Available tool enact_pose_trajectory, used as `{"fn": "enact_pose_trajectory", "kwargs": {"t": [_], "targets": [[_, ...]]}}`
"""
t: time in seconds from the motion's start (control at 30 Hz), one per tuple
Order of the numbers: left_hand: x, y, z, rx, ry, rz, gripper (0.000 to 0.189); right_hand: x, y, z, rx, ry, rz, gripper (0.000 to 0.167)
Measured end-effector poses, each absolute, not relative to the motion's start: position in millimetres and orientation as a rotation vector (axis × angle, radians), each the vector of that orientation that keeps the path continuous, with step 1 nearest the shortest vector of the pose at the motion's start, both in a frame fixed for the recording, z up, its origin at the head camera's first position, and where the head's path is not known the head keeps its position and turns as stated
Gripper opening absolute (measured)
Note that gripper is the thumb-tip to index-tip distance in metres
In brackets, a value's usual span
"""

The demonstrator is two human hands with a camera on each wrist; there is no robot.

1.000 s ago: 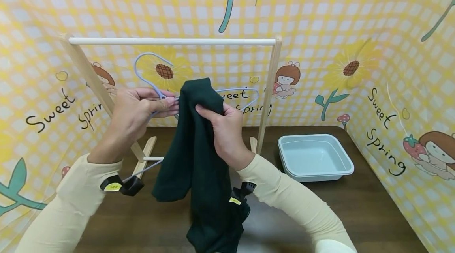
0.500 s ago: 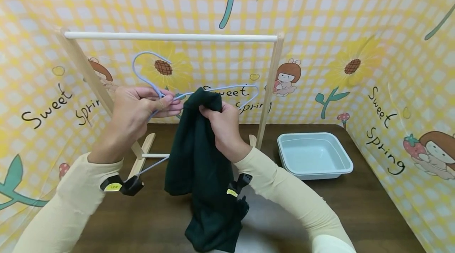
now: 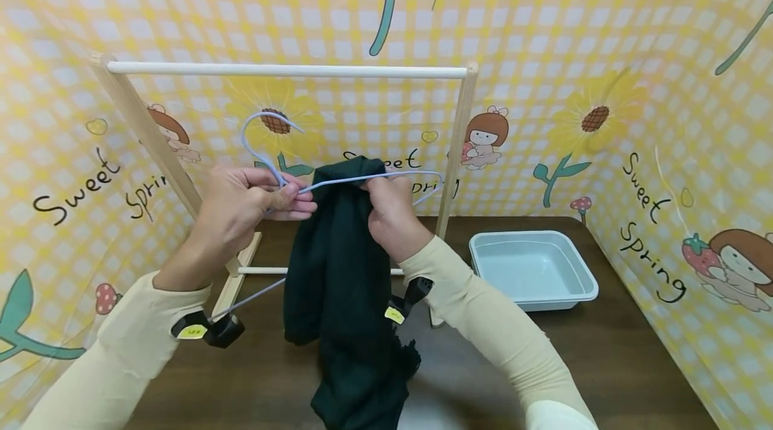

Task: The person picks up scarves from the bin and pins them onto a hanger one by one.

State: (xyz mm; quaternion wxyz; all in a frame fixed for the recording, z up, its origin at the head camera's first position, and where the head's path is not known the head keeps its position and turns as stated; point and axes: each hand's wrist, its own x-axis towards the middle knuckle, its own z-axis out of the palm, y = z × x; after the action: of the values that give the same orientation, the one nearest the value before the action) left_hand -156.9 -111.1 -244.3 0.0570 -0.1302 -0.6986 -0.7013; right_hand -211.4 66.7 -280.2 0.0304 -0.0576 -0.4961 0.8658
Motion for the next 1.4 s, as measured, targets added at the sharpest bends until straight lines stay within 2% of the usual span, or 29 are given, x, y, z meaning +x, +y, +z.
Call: {"fn": "enact_pose_trajectory", "kwargs": {"t": [0.23,0.47,0.67,1.0,1.2,1.4], "targets": [[-153.0,-110.7,-247.3,-0.414,-2.137,-2.137,0.025,-217.9,73.3,-276.7,-0.251,-1.317,2.829,0.040],[-150.2,-106.8,-247.6,-0.435,-2.098,-2.133,0.023,-223.5,74.3,-284.4,-0.109,-1.872,2.475,0.015],[-150.5,-104.3,-249.8,-0.489,-2.075,-2.122,0.022,-229.4,73.9,-290.9,0.049,-2.269,2.111,0.043],[-152.8,-102.6,-253.2,-0.475,-2.095,-2.096,0.015,-224.1,77.9,-297.8,0.364,-2.947,1.018,0.058],[-155.2,-103.6,-253.7,-0.445,-2.122,-2.061,0.012,-205.6,82.7,-294.4,0.517,-2.980,0.703,0.049],[-155.2,-105.7,-248.9,-0.472,-2.142,-1.991,0.012,-182.1,90.8,-302.7,0.860,-2.637,0.668,0.028]]}}
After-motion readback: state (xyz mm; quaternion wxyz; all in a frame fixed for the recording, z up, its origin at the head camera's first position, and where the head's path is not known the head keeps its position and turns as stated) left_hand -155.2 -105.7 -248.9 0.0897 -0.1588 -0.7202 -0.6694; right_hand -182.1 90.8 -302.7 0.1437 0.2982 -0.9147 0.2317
